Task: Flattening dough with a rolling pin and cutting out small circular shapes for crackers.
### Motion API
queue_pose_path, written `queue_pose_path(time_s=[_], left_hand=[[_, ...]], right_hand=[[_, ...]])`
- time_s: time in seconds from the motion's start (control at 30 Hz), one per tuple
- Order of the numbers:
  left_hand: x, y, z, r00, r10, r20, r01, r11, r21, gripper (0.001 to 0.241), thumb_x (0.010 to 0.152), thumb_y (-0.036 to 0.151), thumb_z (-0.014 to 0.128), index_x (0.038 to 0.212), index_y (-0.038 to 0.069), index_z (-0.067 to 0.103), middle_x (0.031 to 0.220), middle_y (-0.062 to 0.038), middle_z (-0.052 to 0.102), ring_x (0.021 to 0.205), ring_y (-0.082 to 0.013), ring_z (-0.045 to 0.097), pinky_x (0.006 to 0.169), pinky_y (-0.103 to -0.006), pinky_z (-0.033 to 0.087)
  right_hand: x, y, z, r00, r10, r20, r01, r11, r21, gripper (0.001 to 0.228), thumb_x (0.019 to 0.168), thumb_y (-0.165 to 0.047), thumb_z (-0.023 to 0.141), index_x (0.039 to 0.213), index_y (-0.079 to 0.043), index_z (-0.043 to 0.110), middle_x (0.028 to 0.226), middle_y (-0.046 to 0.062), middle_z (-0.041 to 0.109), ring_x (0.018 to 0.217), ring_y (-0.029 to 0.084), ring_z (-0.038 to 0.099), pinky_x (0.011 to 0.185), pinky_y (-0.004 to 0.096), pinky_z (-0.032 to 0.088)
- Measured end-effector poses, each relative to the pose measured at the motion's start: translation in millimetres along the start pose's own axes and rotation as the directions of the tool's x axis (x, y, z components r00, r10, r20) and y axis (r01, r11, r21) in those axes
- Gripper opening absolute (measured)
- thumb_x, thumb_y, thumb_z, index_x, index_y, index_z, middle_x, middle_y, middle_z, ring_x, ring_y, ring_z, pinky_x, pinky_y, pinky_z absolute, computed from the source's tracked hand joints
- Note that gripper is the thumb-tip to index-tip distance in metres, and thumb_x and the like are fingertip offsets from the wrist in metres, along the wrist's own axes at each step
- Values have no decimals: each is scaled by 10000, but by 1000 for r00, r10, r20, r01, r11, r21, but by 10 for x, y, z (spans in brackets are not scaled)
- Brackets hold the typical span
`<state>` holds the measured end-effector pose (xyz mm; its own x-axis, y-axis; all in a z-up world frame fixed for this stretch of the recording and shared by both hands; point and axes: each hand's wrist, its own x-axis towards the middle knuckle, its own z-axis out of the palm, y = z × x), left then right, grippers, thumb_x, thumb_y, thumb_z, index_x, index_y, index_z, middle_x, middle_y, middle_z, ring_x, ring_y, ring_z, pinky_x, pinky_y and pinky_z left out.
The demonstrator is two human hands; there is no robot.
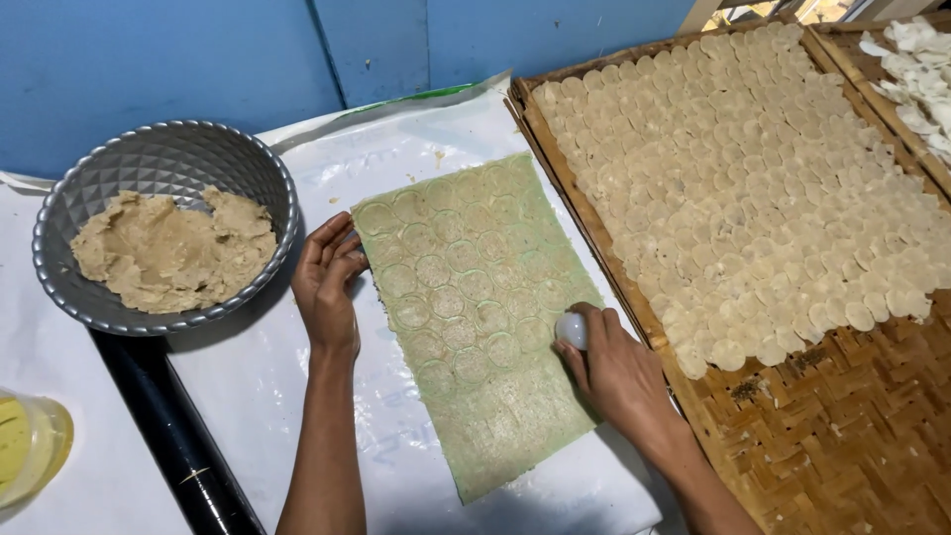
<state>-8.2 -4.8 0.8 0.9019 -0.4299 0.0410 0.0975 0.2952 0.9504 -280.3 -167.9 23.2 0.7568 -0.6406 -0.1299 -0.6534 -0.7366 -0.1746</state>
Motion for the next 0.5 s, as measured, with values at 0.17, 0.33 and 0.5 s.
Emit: queue_pose_path(time_s=[0.17, 0.33, 0.5], left_hand=[[11, -22, 5, 1000, 0, 0, 0, 1000, 7, 598, 778, 26, 502, 1371, -26, 553, 1269, -199, 656, 1133, -236, 650, 929, -322, 539], [23, -148, 2, 998, 58, -29, -60, 996, -63, 551, 819, 96, 593, 1364, 14, 597, 1266, -124, 659, 1126, -160, 641, 893, -292, 564], [52, -163, -8, 997, 78, -20, -79, 995, -56, 545, 824, 97, 584, 1362, 9, 593, 1270, -128, 656, 1133, -166, 645, 904, -301, 567]], right_hand=[[95, -88, -35, 1000, -16, 14, 17, 998, -57, 562, 1028, -483, 398, 1389, -54, 443, 1004, 173, 610, 601, 273, 672, 467, 392, 617], [121, -257, -67, 997, 58, 57, -45, 978, -204, 496, 1087, -477, 264, 1276, -74, 482, 914, 149, 640, 755, 408, 761, 647, 499, 595], [203, -92, -25, 994, -74, 84, 88, 980, -178, 452, 1082, -442, 312, 1298, -74, 461, 932, 177, 634, 784, 443, 754, 661, 551, 588]])
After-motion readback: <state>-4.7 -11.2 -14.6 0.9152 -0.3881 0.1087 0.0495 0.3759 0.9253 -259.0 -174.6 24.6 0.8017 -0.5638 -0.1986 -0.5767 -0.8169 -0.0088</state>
